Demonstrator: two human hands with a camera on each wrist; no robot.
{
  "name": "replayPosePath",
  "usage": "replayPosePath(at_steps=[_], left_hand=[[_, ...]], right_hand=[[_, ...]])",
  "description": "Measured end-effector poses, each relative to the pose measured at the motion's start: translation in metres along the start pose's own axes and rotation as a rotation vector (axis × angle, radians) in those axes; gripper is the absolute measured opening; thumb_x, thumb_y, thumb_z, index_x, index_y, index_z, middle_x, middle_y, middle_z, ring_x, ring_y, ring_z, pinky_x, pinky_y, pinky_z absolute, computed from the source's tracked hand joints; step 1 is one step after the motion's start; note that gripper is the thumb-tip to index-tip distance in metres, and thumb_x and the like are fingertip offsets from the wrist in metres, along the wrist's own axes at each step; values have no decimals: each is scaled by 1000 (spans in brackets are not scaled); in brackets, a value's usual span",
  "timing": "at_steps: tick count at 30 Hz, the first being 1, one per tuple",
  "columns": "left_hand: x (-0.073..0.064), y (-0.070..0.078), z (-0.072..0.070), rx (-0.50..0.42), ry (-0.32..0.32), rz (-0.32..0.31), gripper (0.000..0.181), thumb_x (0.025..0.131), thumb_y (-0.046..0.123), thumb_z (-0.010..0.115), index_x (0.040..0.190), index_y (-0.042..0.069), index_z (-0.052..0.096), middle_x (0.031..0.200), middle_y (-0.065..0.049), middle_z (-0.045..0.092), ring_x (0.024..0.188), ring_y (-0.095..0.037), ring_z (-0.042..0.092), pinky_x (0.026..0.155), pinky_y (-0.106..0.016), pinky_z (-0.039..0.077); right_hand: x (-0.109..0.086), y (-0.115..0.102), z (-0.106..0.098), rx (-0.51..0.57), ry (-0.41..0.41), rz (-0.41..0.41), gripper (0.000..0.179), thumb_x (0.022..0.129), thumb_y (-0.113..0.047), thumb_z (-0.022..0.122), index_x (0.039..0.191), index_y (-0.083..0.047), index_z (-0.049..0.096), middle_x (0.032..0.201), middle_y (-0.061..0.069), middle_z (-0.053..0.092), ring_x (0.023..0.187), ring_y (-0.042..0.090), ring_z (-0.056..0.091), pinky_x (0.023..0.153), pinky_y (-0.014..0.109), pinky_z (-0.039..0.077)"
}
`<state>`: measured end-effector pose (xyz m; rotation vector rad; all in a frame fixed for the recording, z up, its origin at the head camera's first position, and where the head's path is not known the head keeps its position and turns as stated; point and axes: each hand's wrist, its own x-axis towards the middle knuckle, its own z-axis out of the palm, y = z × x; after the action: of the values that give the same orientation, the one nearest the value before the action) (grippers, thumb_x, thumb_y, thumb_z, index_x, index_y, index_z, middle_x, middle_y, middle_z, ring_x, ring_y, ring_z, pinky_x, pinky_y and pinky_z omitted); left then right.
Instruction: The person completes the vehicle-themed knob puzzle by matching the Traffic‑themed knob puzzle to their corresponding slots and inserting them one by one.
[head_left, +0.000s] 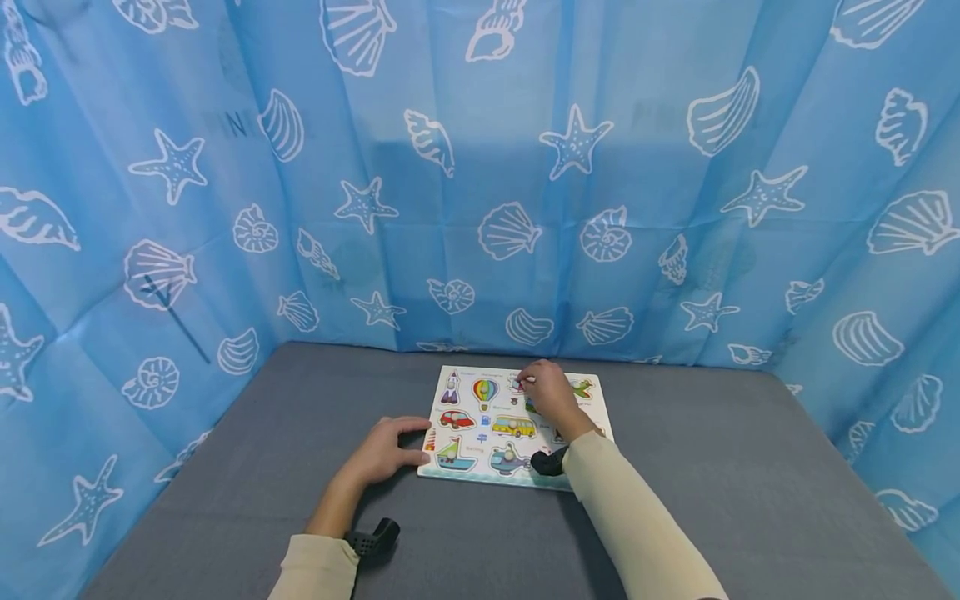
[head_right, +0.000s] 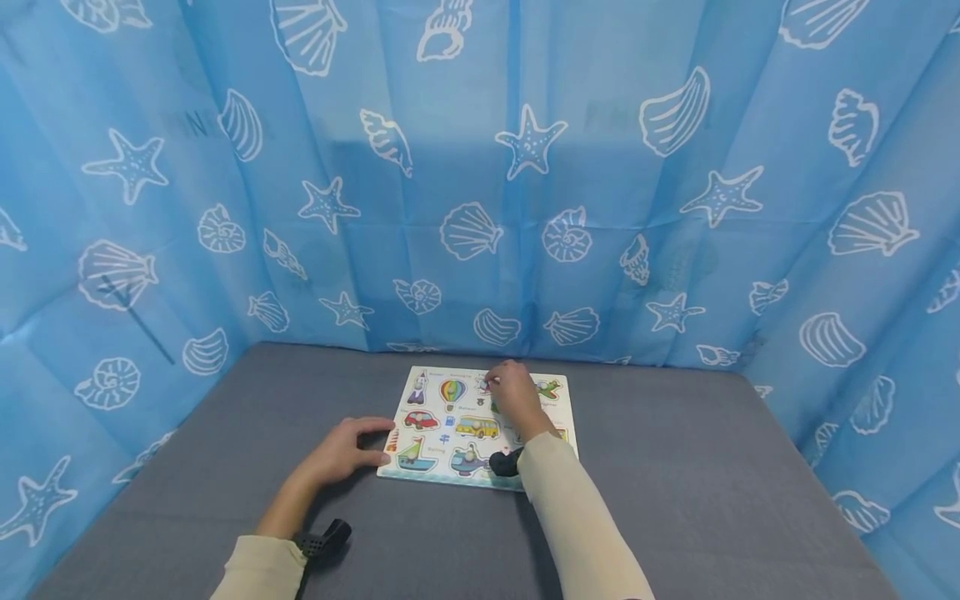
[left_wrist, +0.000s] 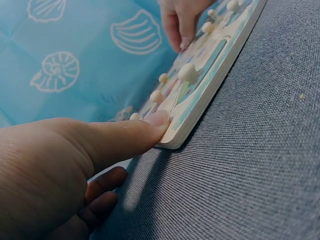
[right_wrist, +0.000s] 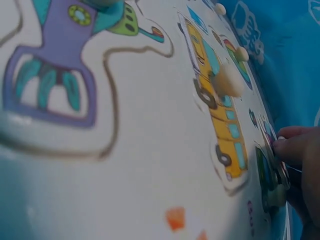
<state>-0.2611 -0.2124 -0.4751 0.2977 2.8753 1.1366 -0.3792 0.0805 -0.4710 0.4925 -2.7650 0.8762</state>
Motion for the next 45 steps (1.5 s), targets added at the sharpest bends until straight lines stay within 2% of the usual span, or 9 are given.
replayPosePath(at_steps=[6,10,13,19,24,27,30,34,45], left_hand=[[0,0,1,16,-1,-1,48,79,19,81,125,14,67,130,-4,61,122,-29,48,102,-52,35],[1,-1,1,16,1,-5,48,79,19,81,125,15,67,130,-4,61,121,-28,48,102,-52,35],[1,-1,1,13,4,-7,48,79,19,81,125,14,67,130,-5,60,122,-29,48,102,-53,35],[1,-3,1,10,10,1,48,79,18,82,124,14,67,129,-5,61,122,-29,48,102,-52,35],[3,-3,2,5,9,2,48,79,19,82,124,14,68,129,-4,61,121,-28,48,102,-51,35],[3,-4,1,-2,6,-2,48,79,19,82,124,15,67,130,-5,61,122,-29,48,102,-52,35],[4,-6,0,-11,8,-1,48,79,18,82,124,14,67,130,-5,61,123,-29,48,103,-53,34],[4,-8,-2,-19,7,29,48,79,17,81,124,12,67,129,-7,61,125,-31,48,103,-53,33],[4,-16,-5,-87,-39,29,50,78,17,82,126,13,66,131,-8,60,129,-34,46,105,-56,31]], right_hand=[[0,-1,6,-43,-9,-1,15,91,-2,64,99,-8,76,106,9,67,106,29,58,94,46,43],[0,-3,5,-77,-39,-18,21,89,-3,65,107,-9,74,103,6,69,103,26,60,90,43,45],[-1,-4,2,-51,-68,-17,27,89,-4,67,115,-8,71,103,5,68,101,25,60,87,43,47],[-7,-3,-6,13,-111,42,37,89,-6,67,126,-8,64,115,8,65,118,31,52,97,48,40],[-16,-1,-17,46,-106,56,33,91,-8,65,125,-9,65,129,14,59,125,34,46,97,50,40],[-21,1,-25,65,-92,59,29,93,-9,64,121,-8,66,129,16,58,125,36,46,94,50,40],[-26,3,-32,75,-81,57,26,92,-12,64,118,-7,68,128,16,59,127,39,45,98,53,38],[-35,7,-39,78,-63,54,24,92,-12,65,114,-5,69,123,16,62,125,39,48,100,54,37],[-79,34,-67,44,15,4,22,91,-10,67,111,-2,69,119,18,63,115,41,52,93,58,39]])
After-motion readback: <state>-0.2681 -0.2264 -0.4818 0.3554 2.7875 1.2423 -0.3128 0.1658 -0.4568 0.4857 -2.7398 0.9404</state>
